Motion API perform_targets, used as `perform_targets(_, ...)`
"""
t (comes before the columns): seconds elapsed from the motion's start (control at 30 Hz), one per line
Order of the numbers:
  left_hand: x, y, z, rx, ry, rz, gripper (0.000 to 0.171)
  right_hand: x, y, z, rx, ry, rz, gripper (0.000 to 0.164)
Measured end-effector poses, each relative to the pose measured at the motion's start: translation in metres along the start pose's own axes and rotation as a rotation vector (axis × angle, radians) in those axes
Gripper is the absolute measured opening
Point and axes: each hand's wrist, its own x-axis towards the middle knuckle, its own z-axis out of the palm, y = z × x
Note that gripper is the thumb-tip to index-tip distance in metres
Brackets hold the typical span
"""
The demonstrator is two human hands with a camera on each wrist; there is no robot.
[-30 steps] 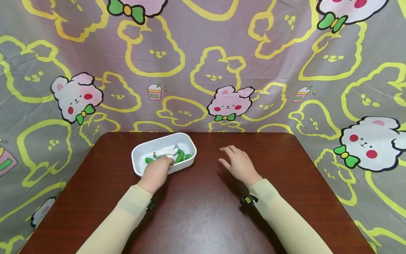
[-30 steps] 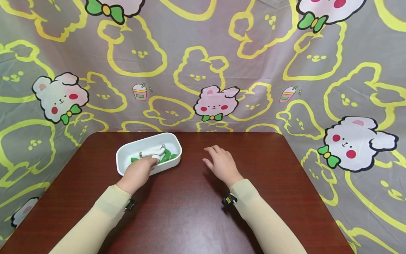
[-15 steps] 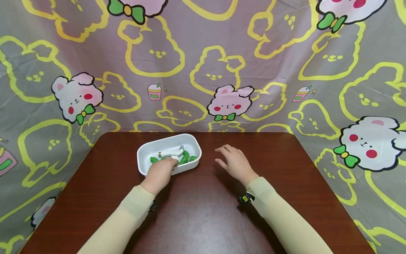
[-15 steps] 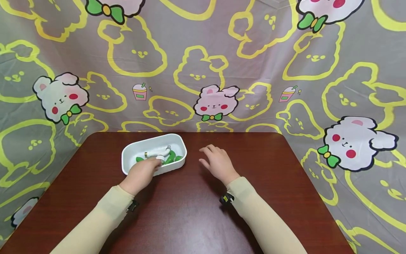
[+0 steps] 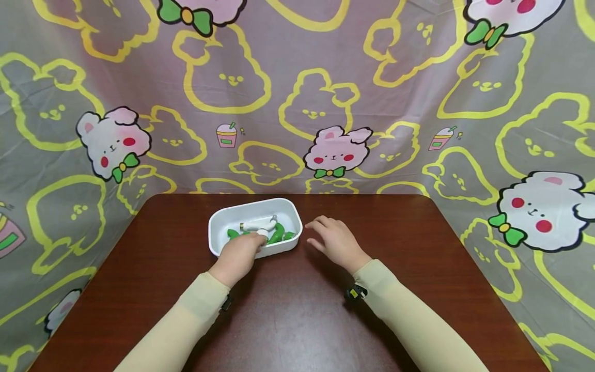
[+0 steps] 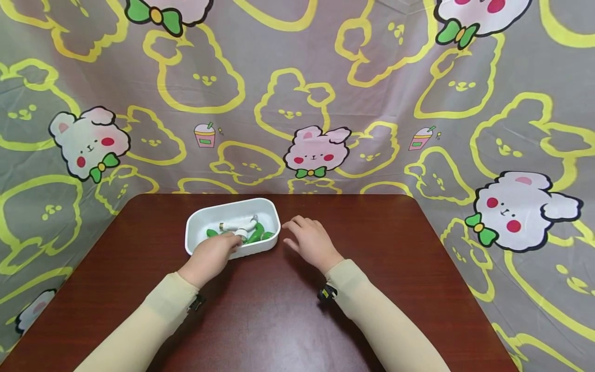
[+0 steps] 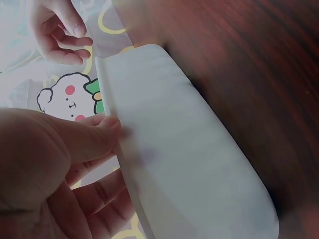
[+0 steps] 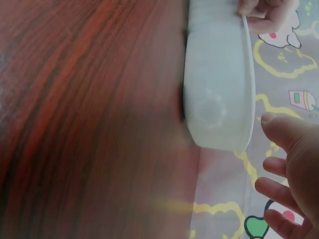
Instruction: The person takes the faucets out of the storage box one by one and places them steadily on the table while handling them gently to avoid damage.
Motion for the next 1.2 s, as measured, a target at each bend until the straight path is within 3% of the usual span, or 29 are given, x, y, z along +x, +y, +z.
perform_targets(0.63,-0.001,0.006,0.005,-0.003,0.007,0.04,0.021,0.0,-0.011,0.008,0.02,0.02,-0.149,0.033)
perform_targets(1.0,-0.002,0.005,0.005,-0.001,0.007,0.04,0.018,0.002,-0.011,0.014,0.003,-0.029,-0.155,0.02)
perform_targets(1.2,-0.005,0.003,0.003,-0.021,0.033,0.045,0.012,0.003,-0.011,0.017,-0.013,-0.002,-0.175,0.014)
